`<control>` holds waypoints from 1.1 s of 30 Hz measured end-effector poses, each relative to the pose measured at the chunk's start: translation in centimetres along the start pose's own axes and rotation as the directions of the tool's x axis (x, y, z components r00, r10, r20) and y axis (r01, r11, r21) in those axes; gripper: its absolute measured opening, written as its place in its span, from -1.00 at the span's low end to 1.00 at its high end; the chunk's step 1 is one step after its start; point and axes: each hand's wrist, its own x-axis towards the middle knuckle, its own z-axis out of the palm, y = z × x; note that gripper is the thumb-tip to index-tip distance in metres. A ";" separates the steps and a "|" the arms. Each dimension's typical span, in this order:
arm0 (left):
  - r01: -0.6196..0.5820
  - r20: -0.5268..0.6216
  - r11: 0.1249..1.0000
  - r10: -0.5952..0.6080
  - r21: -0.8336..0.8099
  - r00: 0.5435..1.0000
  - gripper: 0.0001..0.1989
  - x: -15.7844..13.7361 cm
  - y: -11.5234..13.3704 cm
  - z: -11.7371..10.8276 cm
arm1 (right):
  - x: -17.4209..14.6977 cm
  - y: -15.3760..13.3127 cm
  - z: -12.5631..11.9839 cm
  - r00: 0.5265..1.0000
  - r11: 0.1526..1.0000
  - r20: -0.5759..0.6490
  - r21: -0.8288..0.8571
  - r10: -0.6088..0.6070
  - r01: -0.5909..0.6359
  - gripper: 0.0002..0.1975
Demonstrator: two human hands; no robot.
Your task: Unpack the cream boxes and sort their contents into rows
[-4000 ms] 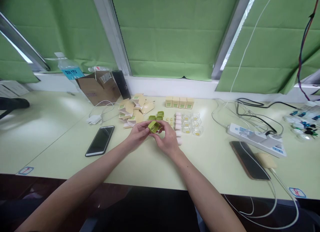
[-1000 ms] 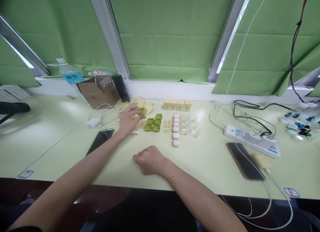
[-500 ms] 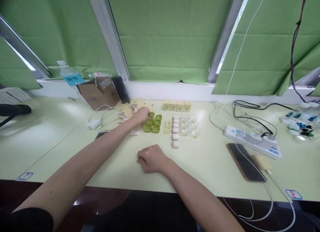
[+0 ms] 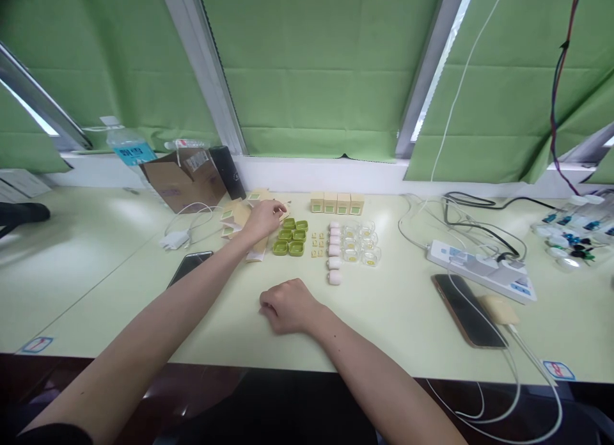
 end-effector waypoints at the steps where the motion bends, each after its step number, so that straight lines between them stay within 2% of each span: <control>1: -0.018 -0.044 1.000 0.017 -0.019 0.999 -0.78 -1.0 0.3 -0.4 | 0.0 0.0 0.0 1.000 1.000 0.002 0.000 0.000 0.000 -0.88; 3: -0.103 -0.150 0.991 0.090 -0.082 0.985 -0.76 -3.5 0.7 -1.0 | 0.0 0.0 -0.1 1.000 1.000 0.000 -0.002 0.001 -0.001 -0.88; 5: -0.129 -0.160 0.989 0.116 -0.074 0.980 -0.78 -6.1 0.9 -1.0 | 0.0 0.0 -0.1 1.000 1.000 -0.006 -0.003 0.003 -0.003 -0.88; 7: -0.124 -0.074 0.991 0.121 -0.051 0.990 -0.80 -8.5 0.9 -0.6 | 0.0 -0.1 -0.1 1.000 1.000 -0.010 -0.006 0.001 -0.001 -0.89; 10: -0.130 0.176 0.987 0.144 -0.089 0.974 -0.80 -10.9 1.0 0.5 | 0.0 -0.1 0.0 1.000 1.000 -0.013 -0.027 0.012 -0.012 -0.87; 12: -0.115 0.244 0.986 0.141 -0.117 0.959 -0.76 -11.6 1.0 1.4 | -0.1 -0.1 0.1 1.000 0.998 -0.018 -0.051 0.026 -0.027 -0.85; 17: -0.115 0.284 0.990 0.135 -0.087 0.949 -0.73 -11.7 1.0 2.9 | -0.6 0.5 -0.1 0.997 0.997 -0.075 -0.082 -0.017 0.011 -0.84; 24: -0.254 0.451 0.962 0.181 0.105 0.874 -0.80 -11.7 1.2 2.6 | -0.9 1.6 -0.4 0.960 0.993 -0.262 -0.098 -0.097 0.073 -0.81; 27: -0.317 0.485 0.936 0.209 0.151 0.849 -0.86 -11.7 1.1 2.5 | -0.9 2.4 -1.3 0.928 0.995 -0.359 -0.054 -0.100 0.086 -0.82; 29: -0.333 0.476 0.927 0.217 0.173 0.852 -0.84 -11.8 1.1 2.5 | -0.7 3.4 -2.8 0.887 0.999 -0.461 0.002 -0.033 0.038 -0.82; 31: -0.326 0.455 0.926 0.212 0.188 0.865 -0.78 -11.9 1.2 2.5 | 0.0 4.9 -5.2 0.823 0.992 -0.554 0.066 0.125 -0.106 -0.82; 33: -0.324 0.449 0.928 0.213 0.184 0.868 -0.74 -12.0 1.3 2.6 | 1.3 7.1 -7.8 0.737 0.940 -0.597 0.097 0.318 -0.327 -0.85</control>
